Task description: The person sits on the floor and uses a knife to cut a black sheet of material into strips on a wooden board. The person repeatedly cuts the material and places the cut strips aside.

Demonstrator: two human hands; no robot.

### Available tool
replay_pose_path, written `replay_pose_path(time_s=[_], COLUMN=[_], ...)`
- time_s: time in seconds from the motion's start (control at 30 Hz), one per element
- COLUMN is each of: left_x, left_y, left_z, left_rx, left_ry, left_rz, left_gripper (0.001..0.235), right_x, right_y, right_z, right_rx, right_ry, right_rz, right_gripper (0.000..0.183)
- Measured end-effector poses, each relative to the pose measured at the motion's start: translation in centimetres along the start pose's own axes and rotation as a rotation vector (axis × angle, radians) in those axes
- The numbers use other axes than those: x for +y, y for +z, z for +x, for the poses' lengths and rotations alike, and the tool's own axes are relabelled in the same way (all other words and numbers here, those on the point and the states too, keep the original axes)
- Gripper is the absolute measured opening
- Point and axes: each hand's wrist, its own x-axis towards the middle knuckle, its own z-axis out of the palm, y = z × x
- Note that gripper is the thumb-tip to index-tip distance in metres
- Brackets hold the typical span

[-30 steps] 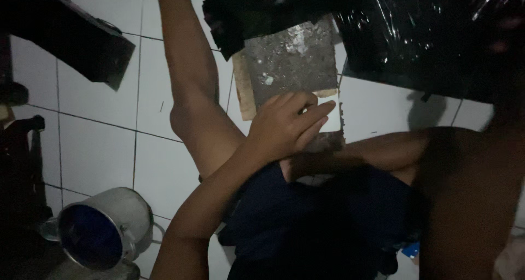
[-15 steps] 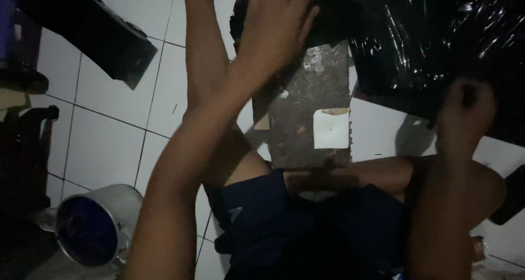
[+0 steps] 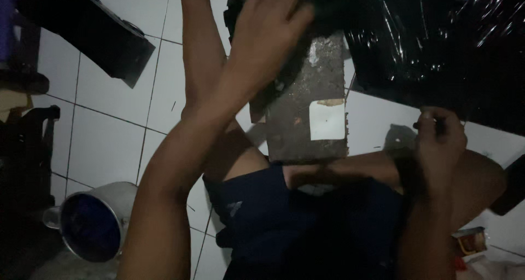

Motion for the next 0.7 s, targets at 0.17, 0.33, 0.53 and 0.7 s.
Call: replay_pose_path(time_s=[0.17,0.33,0.53,0.7], left_x=[5.1,8.8,9.3,10.8], left_y=[-4.2,-6.8,-6.1,-3.7], left_z=[-4.3,-7.9,-9.4,-8.3], left_rx=[-0.169,-0.270,-0.283,-0.202], left_ry=[0.100,0.030,-0.067,-0.199], left_rz=[-0.300,-0.340,-0.439,-0.577], left_gripper=[0.029,0.035,0.029,0.029], right_x=[-3.3,-9.2,-14.2,-14.6], right_y=[-0.8,0.4,3.0,3.1], right_z=[-1.4,-3.9,-4.6,-4.2], right_rx=[-0.050,-0.307,-0.428,-0.451], right_ry=[-0.020,-0.216,-0.461,-0.471], right_rz=[0.022,-0.201,-0.327,-0.324], right_gripper=[0.020,0.022,0.026,0.023])
